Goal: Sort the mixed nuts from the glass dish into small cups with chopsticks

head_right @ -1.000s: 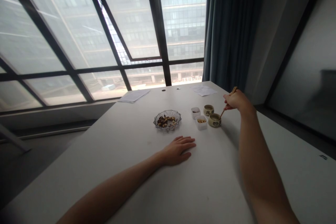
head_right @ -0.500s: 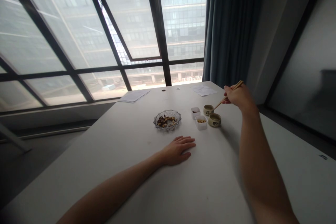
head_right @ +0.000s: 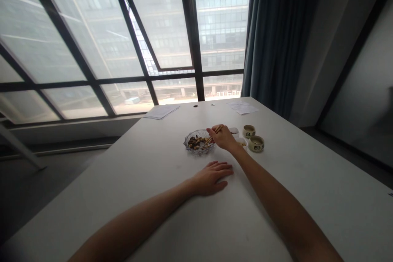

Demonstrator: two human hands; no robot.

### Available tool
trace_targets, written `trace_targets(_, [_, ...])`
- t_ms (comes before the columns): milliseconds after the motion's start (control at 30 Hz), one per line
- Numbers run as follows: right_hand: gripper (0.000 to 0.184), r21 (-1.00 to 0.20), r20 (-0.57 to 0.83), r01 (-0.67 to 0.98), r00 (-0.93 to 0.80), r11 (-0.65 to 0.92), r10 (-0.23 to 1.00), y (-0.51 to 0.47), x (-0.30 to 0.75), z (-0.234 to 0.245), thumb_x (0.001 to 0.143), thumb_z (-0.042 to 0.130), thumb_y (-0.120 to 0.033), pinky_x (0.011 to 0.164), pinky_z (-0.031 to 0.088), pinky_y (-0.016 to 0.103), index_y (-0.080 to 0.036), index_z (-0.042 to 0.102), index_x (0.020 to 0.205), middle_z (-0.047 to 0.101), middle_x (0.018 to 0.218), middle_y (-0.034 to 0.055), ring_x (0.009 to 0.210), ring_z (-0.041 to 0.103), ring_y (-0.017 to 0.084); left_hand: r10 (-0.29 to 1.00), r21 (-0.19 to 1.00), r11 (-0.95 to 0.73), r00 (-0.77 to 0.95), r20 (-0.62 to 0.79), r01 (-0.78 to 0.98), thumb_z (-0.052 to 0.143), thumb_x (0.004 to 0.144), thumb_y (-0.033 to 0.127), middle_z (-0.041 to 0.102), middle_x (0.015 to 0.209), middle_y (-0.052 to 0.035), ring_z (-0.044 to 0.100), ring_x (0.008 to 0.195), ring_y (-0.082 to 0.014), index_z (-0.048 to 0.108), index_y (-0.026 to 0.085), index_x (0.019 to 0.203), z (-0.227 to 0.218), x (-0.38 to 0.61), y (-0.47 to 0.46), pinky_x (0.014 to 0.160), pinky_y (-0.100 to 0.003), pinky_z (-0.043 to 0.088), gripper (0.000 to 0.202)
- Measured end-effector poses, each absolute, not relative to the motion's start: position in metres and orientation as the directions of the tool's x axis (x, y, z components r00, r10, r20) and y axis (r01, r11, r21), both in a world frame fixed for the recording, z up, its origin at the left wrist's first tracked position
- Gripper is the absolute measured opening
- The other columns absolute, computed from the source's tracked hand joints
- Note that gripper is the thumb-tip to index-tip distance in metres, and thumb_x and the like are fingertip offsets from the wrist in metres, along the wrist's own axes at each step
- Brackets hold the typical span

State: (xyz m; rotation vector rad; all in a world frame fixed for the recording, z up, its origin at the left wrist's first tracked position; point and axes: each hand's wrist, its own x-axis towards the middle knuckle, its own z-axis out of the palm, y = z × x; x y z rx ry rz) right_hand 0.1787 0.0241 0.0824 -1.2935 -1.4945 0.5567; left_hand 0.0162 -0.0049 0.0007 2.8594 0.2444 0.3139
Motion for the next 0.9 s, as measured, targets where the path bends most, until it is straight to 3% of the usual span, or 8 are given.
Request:
trace_targets(200, [0.042,-0.804,0.415,0.49,0.056,0.337,0.908,0.0236,0.1745,0.0722,0.089,0.058,-0.051,0.049,0.053,0.024,-0.017,0.062,0.064,0.069,0.058,0.0055,0.056,0.071,0.022,0.191,0.276,-0.952,0.961,0.199,0.133,0.049,0.094,0.041,0.045,0.15,-0.0025,0.037,0.141,-0.0229,0.046,0.031,0.14,0.0014,0.0168,-0.0059,0.118,-0.043,0.023,0.047])
trace_targets(533, [0.043,-0.764,0.456,0.552,0.098,0.332,0.885,0.021,0.1699,0.0736,0.091,0.054,-0.048,0.051,0.051,0.025,-0.02,0.057,0.06,0.069,0.056,0.0058,0.057,0.07,0.021,0.186,0.26,-0.957,0.963,0.196,0.132,0.048,0.094,0.041,0.046,0.15,-0.003,0.038,0.14,-0.0231,0.047,0.03,0.139,0.0033,0.0172,-0.0064,0.117,-0.043,0.025,0.046])
trace_targets(900, [0.044,-0.78,0.465,0.535,0.15,0.324,0.873,0.022,0.169,0.0735,0.09,0.055,-0.05,0.051,0.051,0.027,-0.019,0.061,0.06,0.068,0.054,0.0064,0.055,0.068,0.022,0.185,0.257,-0.957,0.962,0.199,0.131,0.048,0.094,0.04,0.046,0.15,-0.0035,0.039,0.139,-0.0224,0.047,0.03,0.139,0.0041,0.0164,-0.0062,0.117,-0.042,0.024,0.046])
